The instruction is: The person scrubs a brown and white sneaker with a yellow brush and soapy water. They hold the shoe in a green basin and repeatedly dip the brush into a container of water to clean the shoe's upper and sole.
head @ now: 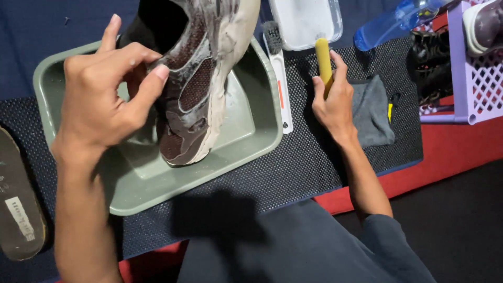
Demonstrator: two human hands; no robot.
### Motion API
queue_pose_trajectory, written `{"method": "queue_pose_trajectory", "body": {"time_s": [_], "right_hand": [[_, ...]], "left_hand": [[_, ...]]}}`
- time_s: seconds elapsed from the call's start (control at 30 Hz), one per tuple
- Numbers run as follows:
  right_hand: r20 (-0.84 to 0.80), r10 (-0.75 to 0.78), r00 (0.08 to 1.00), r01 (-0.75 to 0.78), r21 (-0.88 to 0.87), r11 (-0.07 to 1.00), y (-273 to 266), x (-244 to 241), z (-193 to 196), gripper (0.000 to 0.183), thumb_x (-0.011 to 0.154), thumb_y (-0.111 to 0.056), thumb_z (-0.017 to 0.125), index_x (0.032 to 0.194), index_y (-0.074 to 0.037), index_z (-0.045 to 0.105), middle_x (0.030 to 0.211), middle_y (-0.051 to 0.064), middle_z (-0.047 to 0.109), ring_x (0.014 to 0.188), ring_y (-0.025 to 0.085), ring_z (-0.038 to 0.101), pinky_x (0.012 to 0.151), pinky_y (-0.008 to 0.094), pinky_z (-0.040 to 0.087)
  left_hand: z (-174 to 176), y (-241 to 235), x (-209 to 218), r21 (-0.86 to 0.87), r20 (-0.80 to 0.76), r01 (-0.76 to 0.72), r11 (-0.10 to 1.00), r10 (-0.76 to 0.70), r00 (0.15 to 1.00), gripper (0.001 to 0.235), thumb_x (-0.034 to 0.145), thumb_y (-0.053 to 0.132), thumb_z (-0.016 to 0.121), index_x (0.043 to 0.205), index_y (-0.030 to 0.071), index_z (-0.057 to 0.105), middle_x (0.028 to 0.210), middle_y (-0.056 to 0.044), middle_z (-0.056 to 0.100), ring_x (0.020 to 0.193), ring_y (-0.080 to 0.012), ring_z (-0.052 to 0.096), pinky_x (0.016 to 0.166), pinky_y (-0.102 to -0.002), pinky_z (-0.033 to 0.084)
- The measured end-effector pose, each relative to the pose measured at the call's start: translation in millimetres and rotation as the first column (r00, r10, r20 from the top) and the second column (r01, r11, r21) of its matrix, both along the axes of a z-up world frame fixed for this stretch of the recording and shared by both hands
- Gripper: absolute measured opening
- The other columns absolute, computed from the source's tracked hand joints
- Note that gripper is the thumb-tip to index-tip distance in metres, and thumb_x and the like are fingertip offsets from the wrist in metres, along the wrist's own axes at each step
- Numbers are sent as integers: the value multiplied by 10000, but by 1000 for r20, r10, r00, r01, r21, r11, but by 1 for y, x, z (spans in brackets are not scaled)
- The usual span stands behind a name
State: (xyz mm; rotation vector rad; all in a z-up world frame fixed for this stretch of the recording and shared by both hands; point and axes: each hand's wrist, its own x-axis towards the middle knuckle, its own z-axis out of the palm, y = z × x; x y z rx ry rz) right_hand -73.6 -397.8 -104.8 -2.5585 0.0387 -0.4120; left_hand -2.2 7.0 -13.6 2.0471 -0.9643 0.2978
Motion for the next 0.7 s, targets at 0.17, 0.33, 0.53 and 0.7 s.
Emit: {"method": "queue_pose_trajectory", "body": {"time_s": [0.17, 0.33, 0.53, 0.7], "right_hand": [[-42, -22, 999, 18, -84, 996, 0, 1, -1, 515, 1030, -108, 650, 1479, -31, 411, 981, 157, 637, 931, 334, 598, 831, 492, 474], [82, 56, 995, -52, -50, 997, -2, 2, 4, 697, 936, -157, 886, 1431, -35, 411, 935, 109, 582, 788, 204, 572, 702, 336, 528], [604, -269, 750, 282, 76, 956, -36, 18, 51, 431, 1036, -308, 714, 1284, -91, 436, 1180, 81, 485, 1062, 224, 482, 886, 360, 374], [444, -78, 893, -140, 437, 888, -271, 67, -42, 886, 1170, -104, 926, 1666, -252, 207, 1642, 136, 423, 1296, 240, 419, 1105, 410, 349]], "left_hand": [[-1, 0, -1, -6, -12, 13, 1000, -13, 1000, 94, 1084, -57, 663, 1058, -143, 689, 656, -115, 495, 541, -222, 361, 1320, -688, 376], [-4, 2, 0, 6, 3, -3, 1000, 3, 1000, 125, 1098, -54, 677, 1116, -173, 712, 729, -145, 575, 582, -234, 460, 1318, -693, 394], [-5, 3, 0, 2, -3, -7, 1000, 7, 1000, 136, 1087, -55, 688, 1131, -180, 718, 711, -143, 568, 567, -227, 445, 1310, -693, 393], [3, 0, 4, 26, -44, 8, 1000, -7, 999, 138, 1112, 30, 650, 1077, -100, 681, 661, -102, 468, 543, -229, 319, 1306, -642, 364]]}}
